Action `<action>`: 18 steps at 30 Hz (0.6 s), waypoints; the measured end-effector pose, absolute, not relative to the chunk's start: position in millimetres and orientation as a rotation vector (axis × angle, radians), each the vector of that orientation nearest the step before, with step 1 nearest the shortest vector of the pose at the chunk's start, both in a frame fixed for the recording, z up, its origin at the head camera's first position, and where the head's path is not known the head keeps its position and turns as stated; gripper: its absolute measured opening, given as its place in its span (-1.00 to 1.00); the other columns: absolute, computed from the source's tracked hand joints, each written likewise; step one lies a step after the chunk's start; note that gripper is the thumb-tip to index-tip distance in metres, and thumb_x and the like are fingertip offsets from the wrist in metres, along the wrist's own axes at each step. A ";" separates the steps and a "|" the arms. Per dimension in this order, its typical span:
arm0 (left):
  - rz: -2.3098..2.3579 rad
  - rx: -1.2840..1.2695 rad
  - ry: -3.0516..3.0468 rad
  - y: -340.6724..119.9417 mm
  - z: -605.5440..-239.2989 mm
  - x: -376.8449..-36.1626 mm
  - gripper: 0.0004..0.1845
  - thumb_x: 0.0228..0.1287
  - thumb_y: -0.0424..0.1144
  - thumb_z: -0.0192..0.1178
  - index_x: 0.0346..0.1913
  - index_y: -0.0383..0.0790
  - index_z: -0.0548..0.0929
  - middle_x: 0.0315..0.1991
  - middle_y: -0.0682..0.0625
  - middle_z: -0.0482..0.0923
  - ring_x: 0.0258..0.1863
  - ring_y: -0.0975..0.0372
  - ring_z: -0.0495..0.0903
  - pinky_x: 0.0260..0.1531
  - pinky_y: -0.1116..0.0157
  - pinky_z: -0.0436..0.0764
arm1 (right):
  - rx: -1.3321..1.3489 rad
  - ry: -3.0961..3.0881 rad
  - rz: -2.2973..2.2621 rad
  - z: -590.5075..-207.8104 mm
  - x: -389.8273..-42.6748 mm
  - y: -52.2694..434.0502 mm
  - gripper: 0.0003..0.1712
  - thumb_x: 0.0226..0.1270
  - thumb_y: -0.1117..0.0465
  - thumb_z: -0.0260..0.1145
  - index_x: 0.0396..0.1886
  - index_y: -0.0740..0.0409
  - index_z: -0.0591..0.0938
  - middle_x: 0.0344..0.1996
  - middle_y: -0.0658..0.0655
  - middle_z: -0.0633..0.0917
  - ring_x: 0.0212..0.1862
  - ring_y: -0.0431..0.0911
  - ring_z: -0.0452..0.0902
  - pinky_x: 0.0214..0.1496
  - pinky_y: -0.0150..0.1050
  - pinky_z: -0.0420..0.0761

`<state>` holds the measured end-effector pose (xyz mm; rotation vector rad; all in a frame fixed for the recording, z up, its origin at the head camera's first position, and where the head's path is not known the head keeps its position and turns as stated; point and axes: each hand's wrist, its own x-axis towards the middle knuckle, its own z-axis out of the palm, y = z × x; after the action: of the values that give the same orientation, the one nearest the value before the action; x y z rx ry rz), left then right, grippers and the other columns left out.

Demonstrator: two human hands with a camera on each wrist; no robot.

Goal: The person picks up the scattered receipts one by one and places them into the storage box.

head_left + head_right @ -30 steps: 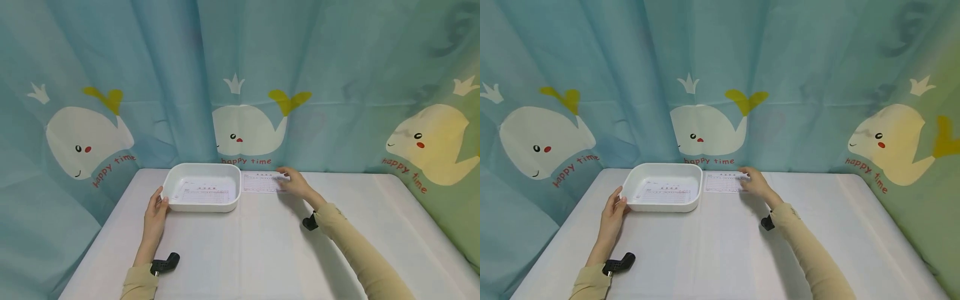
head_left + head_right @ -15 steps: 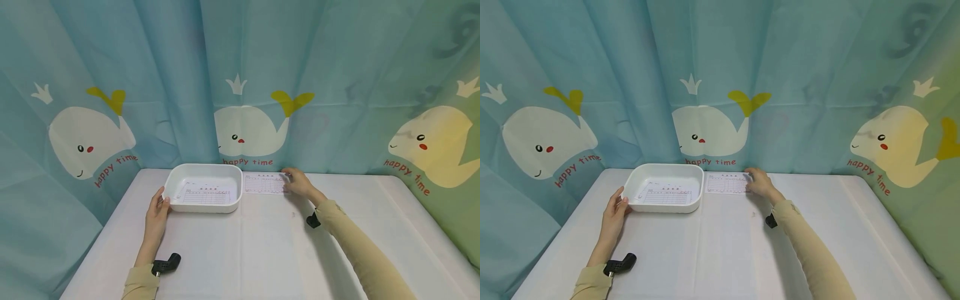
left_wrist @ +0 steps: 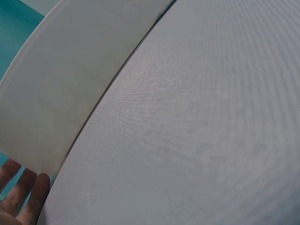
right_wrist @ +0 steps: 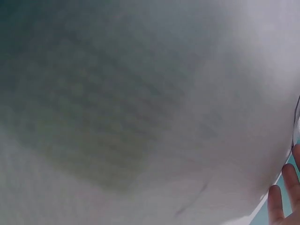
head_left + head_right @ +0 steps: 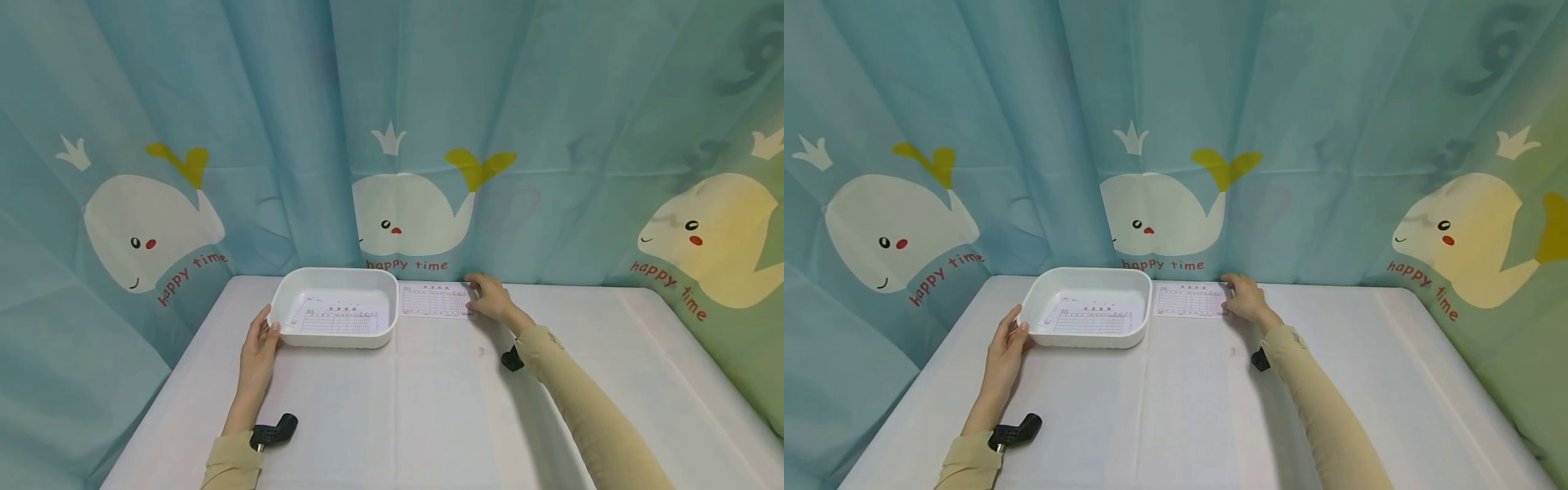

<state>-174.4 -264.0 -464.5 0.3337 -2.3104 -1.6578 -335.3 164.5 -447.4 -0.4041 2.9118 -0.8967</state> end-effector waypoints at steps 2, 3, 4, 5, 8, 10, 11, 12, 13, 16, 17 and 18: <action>-1.660 0.339 -2.312 -264.0 -464.4 -174.1 -0.41 0.50 0.05 -0.13 0.51 0.11 0.07 0.49 -0.11 0.16 0.40 0.03 0.30 -0.13 0.88 0.31 | -0.397 2.911 -0.891 -447.1 -335.5 164.1 -0.31 0.13 0.34 0.37 0.30 0.26 0.39 0.12 0.33 0.54 0.25 0.26 0.27 0.27 0.31 0.23; -1.660 0.342 -2.313 -264.0 -464.3 -174.0 -0.41 0.50 0.05 -0.13 0.51 0.11 0.07 0.49 -0.10 0.16 0.40 0.04 0.30 -0.13 0.88 0.31 | -0.394 2.911 -0.888 -447.0 -335.5 163.8 -0.31 0.13 0.34 0.37 0.30 0.26 0.39 0.11 0.33 0.54 0.24 0.25 0.28 0.26 0.30 0.24; -1.658 0.340 -2.313 -264.0 -464.5 -174.1 -0.41 0.50 0.05 -0.13 0.51 0.11 0.07 0.48 -0.10 0.16 0.40 0.03 0.30 -0.12 0.87 0.31 | -0.390 2.910 -0.886 -446.8 -335.4 163.5 -0.31 0.13 0.33 0.37 0.30 0.25 0.39 0.11 0.33 0.54 0.22 0.24 0.28 0.26 0.29 0.24; -1.656 0.342 -2.315 -264.1 -464.5 -174.3 -0.41 0.50 0.05 -0.13 0.51 0.10 0.07 0.48 -0.10 0.16 0.40 0.03 0.30 -0.11 0.87 0.32 | -0.388 2.910 -0.882 -446.8 -335.5 163.2 -0.31 0.13 0.33 0.36 0.30 0.25 0.40 0.10 0.33 0.54 0.20 0.23 0.29 0.24 0.28 0.25; -1.649 0.347 -2.320 -264.6 -465.3 -175.0 -0.41 0.50 0.04 -0.13 0.51 0.09 0.07 0.48 -0.10 0.17 0.40 0.03 0.30 -0.11 0.86 0.32 | -0.385 2.910 -0.864 -446.9 -335.2 161.6 -0.33 0.14 0.34 0.35 0.29 0.24 0.41 0.08 0.33 0.53 0.15 0.21 0.29 0.20 0.25 0.28; -1.646 0.348 -2.319 -264.9 -466.2 -175.3 -0.41 0.50 0.04 -0.13 0.51 0.08 0.07 0.48 -0.10 0.17 0.40 0.03 0.30 -0.11 0.86 0.33 | -0.386 2.904 -0.859 -447.1 -334.7 160.4 -0.35 0.14 0.35 0.33 0.28 0.25 0.42 0.06 0.35 0.53 0.11 0.20 0.29 0.17 0.23 0.30; -1.646 0.354 -2.319 -265.1 -466.4 -175.4 -0.41 0.50 0.05 -0.13 0.51 0.08 0.08 0.48 -0.10 0.17 0.40 0.04 0.31 -0.12 0.86 0.33 | -0.384 2.900 -0.862 -447.4 -334.7 159.6 -0.35 0.14 0.36 0.32 0.28 0.25 0.42 0.05 0.35 0.52 0.09 0.19 0.30 0.15 0.22 0.31; -1.642 0.355 -2.318 -265.2 -466.8 -175.5 -0.41 0.50 0.05 -0.13 0.51 0.08 0.08 0.47 -0.10 0.18 0.40 0.04 0.31 -0.12 0.86 0.33 | -0.381 2.890 -0.872 -447.7 -334.6 159.0 -0.36 0.15 0.37 0.30 0.28 0.25 0.42 0.04 0.36 0.51 0.07 0.18 0.31 0.12 0.20 0.31; -1.641 0.356 -2.316 -265.3 -467.1 -175.6 -0.41 0.50 0.05 -0.13 0.51 0.08 0.08 0.47 -0.10 0.18 0.40 0.04 0.31 -0.12 0.86 0.33 | -0.380 2.877 -0.891 -448.0 -334.5 158.4 -0.37 0.15 0.39 0.28 0.28 0.27 0.41 0.03 0.37 0.50 0.04 0.17 0.31 0.11 0.16 0.33; -1.630 0.361 -2.314 -265.1 -467.7 -175.8 -0.40 0.49 0.07 -0.13 0.51 0.08 0.09 0.46 -0.11 0.20 0.38 0.04 0.33 -0.13 0.87 0.32 | -0.382 2.841 -0.953 -449.1 -334.9 157.1 -0.36 0.16 0.45 0.23 0.30 0.31 0.39 0.02 0.38 0.47 -0.03 0.13 0.34 0.03 0.03 0.38; -1.629 0.361 -2.313 -265.0 -467.8 -175.9 -0.40 0.49 0.06 -0.13 0.51 0.08 0.09 0.46 -0.11 0.20 0.38 0.04 0.34 -0.13 0.87 0.32 | -0.375 2.829 -0.974 -449.6 -335.1 156.6 -0.35 0.16 0.46 0.22 0.31 0.31 0.37 0.03 0.37 0.46 -0.04 0.11 0.34 0.02 -0.02 0.39; -1.626 0.358 -2.313 -264.9 -467.8 -176.1 -0.41 0.50 0.06 -0.13 0.51 0.08 0.09 0.46 -0.12 0.20 0.38 0.03 0.34 -0.14 0.88 0.32 | -0.375 2.822 -0.988 -449.9 -335.0 156.6 -0.35 0.16 0.47 0.21 0.31 0.31 0.37 0.04 0.38 0.45 -0.05 0.11 0.35 0.00 -0.05 0.40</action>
<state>-176.1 -264.9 -467.8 0.3583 -2.3131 -1.6257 -335.0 156.6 -449.9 -0.3748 2.8219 -0.9882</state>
